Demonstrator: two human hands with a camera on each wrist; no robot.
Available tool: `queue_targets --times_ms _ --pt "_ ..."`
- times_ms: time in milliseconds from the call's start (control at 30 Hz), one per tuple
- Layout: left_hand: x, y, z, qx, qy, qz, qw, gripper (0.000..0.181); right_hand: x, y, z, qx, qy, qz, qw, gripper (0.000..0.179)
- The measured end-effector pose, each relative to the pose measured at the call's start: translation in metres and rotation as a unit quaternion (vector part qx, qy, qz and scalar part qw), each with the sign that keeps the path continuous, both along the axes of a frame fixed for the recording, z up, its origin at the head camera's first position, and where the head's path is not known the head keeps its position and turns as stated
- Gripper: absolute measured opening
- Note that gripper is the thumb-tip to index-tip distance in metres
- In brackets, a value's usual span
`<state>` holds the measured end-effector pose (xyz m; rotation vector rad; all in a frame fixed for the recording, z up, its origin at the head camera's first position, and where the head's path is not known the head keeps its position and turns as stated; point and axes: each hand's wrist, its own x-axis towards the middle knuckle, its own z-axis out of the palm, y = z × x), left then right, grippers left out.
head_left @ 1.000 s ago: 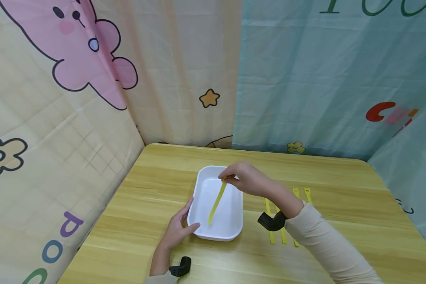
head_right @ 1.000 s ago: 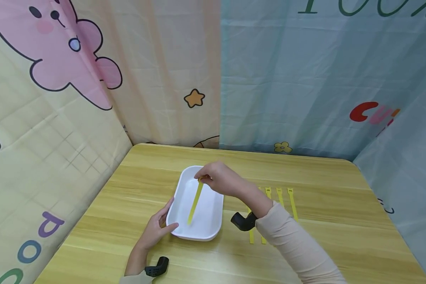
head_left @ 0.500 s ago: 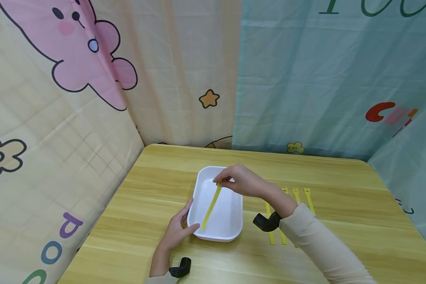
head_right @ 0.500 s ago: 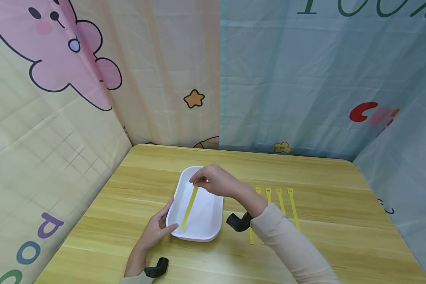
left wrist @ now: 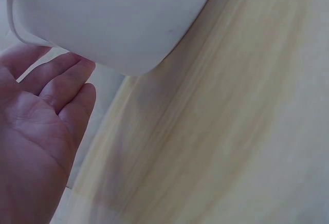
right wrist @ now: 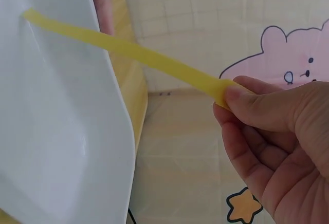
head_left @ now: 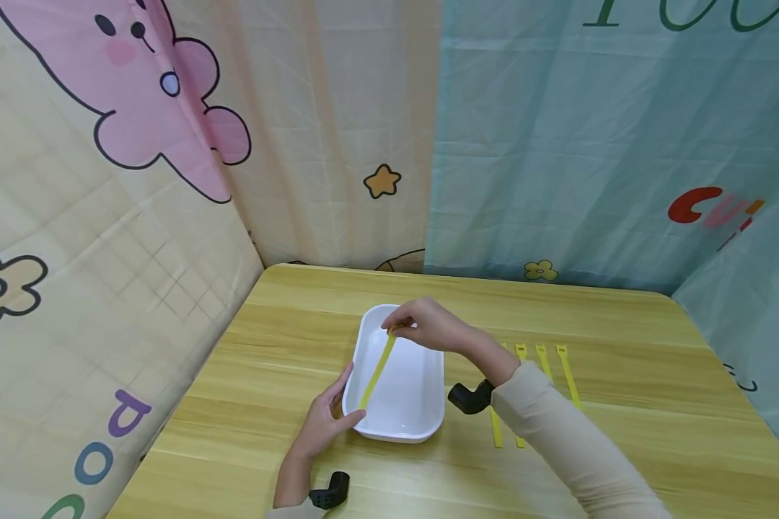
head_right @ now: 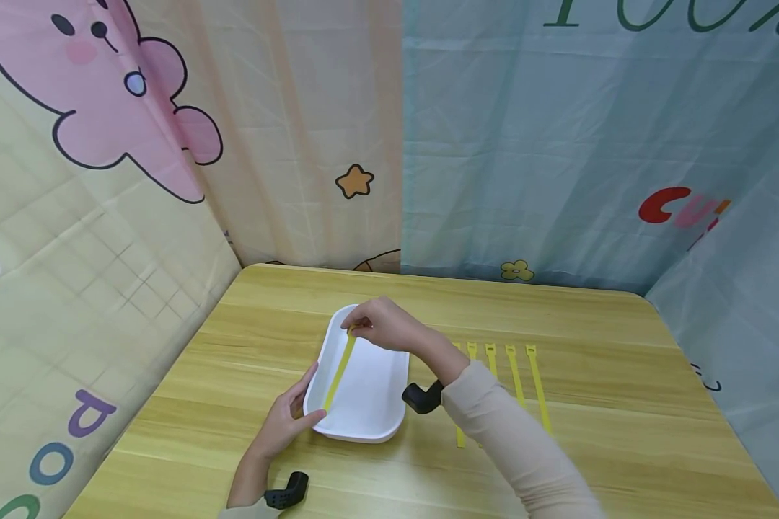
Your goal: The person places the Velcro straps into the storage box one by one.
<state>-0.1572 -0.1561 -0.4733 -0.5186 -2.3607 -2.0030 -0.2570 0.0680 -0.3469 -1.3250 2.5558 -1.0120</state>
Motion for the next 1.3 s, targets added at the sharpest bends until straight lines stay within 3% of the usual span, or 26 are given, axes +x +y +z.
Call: queue_targets --times_ms 267,433,700,833,1067,1167,1300 --pt "0.0 0.0 0.0 -0.005 -0.009 0.009 0.9999 0.073 -0.009 -0.006 -0.009 -0.001 -0.018 -0.014 0.9997 0.016" --pt "0.0 -0.001 -0.001 -0.002 0.002 0.005 1.0 0.074 -0.015 -0.009 -0.014 -0.002 -0.024 -0.029 0.9993 0.016" --pt "-0.001 -0.002 0.0 -0.007 0.014 -0.004 0.9999 0.073 -0.025 -0.016 -0.033 -0.033 -0.052 -0.098 0.9933 0.017" --pt "-0.004 -0.002 -0.008 -0.001 0.019 -0.004 0.9998 0.072 -0.028 -0.019 -0.045 -0.058 -0.079 -0.149 0.9839 0.019" --pt "-0.011 -0.006 -0.029 0.01 0.017 -0.002 0.9998 0.074 -0.034 -0.024 -0.06 -0.104 -0.142 -0.225 0.9583 0.02" --pt "-0.01 -0.006 -0.027 0.011 0.019 -0.006 0.9997 0.074 -0.037 -0.026 -0.066 -0.129 -0.169 -0.247 0.9452 0.02" --pt "-0.006 -0.004 -0.013 0.003 0.029 -0.016 0.9995 0.071 -0.042 -0.03 -0.075 -0.164 -0.191 -0.256 0.9332 0.021"
